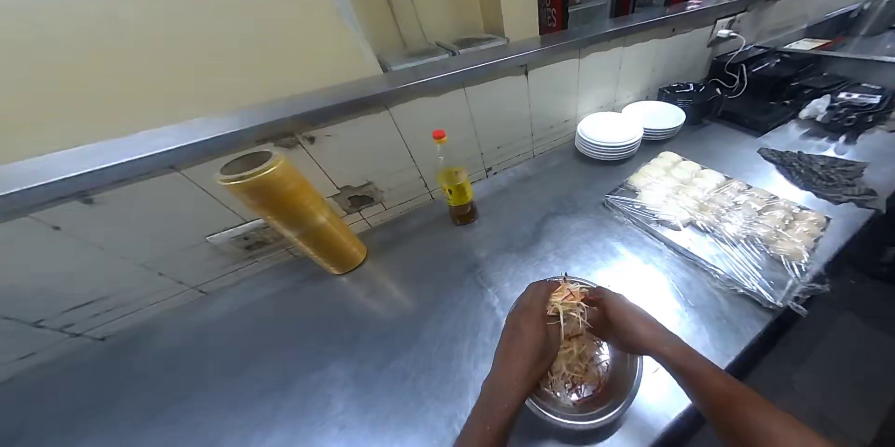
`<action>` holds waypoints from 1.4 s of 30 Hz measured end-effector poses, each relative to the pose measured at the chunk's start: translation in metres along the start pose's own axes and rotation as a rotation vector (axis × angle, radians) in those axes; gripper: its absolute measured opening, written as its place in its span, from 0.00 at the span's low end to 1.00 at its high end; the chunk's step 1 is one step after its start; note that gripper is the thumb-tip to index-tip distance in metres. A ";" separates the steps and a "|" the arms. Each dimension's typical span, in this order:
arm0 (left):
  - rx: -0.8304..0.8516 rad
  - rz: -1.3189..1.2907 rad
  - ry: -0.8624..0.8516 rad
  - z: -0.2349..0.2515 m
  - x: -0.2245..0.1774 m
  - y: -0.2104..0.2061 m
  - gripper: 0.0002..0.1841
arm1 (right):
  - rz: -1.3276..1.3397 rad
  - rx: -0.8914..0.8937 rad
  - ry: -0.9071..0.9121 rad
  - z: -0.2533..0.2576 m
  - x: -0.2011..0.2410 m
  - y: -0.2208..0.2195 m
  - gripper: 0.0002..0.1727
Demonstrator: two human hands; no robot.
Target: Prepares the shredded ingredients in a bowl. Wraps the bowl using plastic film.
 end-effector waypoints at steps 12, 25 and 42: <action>0.318 0.010 0.316 0.018 0.088 -0.057 0.35 | 0.024 0.157 -0.119 0.045 -0.055 -0.056 0.50; 0.160 0.009 0.153 0.010 0.031 -0.008 0.19 | 0.056 -0.016 0.078 -0.005 0.008 0.018 0.19; 0.362 -0.033 0.373 0.009 0.088 -0.082 0.35 | -0.056 0.127 -0.120 0.022 -0.040 -0.073 0.47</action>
Point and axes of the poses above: each hand's wrist, its own z-axis towards the middle knuckle, its own y-axis out of the back of the hand, x = y × z, the point moved 4 cm from there along z, towards the middle knuckle, and after that the axes turned 4 degrees about -z, right-handed, at the moved point
